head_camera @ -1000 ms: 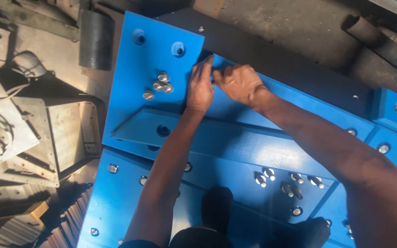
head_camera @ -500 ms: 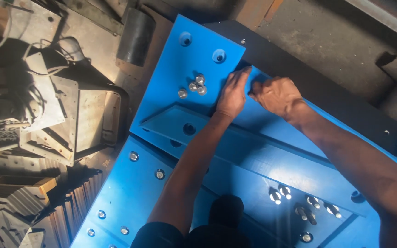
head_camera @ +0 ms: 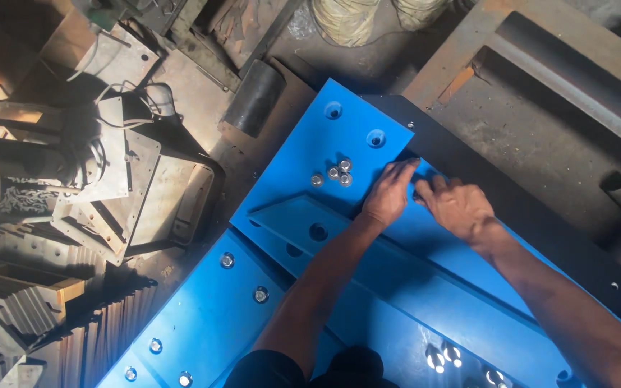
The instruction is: Assembling and bolting together large blue industrial plates on the floor.
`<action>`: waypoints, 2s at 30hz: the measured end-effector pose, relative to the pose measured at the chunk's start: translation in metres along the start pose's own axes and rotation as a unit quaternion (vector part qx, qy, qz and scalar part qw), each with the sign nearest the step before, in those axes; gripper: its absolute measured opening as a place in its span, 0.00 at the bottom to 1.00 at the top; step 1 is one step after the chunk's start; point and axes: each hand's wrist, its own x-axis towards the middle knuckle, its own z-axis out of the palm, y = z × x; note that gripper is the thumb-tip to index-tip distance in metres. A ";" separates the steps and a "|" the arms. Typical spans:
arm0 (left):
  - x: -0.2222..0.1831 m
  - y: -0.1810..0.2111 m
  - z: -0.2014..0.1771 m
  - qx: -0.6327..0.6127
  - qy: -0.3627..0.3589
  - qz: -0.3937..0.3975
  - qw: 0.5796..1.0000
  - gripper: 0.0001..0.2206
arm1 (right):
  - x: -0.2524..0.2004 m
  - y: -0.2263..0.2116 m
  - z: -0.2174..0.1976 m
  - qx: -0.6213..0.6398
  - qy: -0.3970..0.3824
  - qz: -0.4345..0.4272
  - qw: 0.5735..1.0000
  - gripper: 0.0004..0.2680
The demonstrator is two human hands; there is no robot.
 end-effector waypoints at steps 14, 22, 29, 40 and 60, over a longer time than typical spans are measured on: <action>0.001 0.005 -0.004 0.016 -0.028 -0.015 0.999 0.27 | 0.000 0.001 0.006 -0.007 -0.004 0.010 1.000 0.13; 0.000 0.002 0.000 0.017 -0.021 -0.014 1.000 0.27 | 0.002 -0.007 0.011 -0.017 -0.044 0.021 0.999 0.13; -0.001 0.008 -0.004 0.016 -0.019 -0.014 1.000 0.27 | -0.006 0.003 -0.003 -0.029 -0.003 -0.062 0.998 0.21; -0.001 0.011 -0.009 0.007 -0.028 -0.018 0.999 0.29 | 0.004 -0.004 0.006 -0.088 -0.005 -0.059 0.994 0.20; -0.003 -0.014 0.011 0.002 -0.001 0.009 1.000 0.24 | 0.012 -0.022 0.048 0.047 0.030 0.121 0.991 0.08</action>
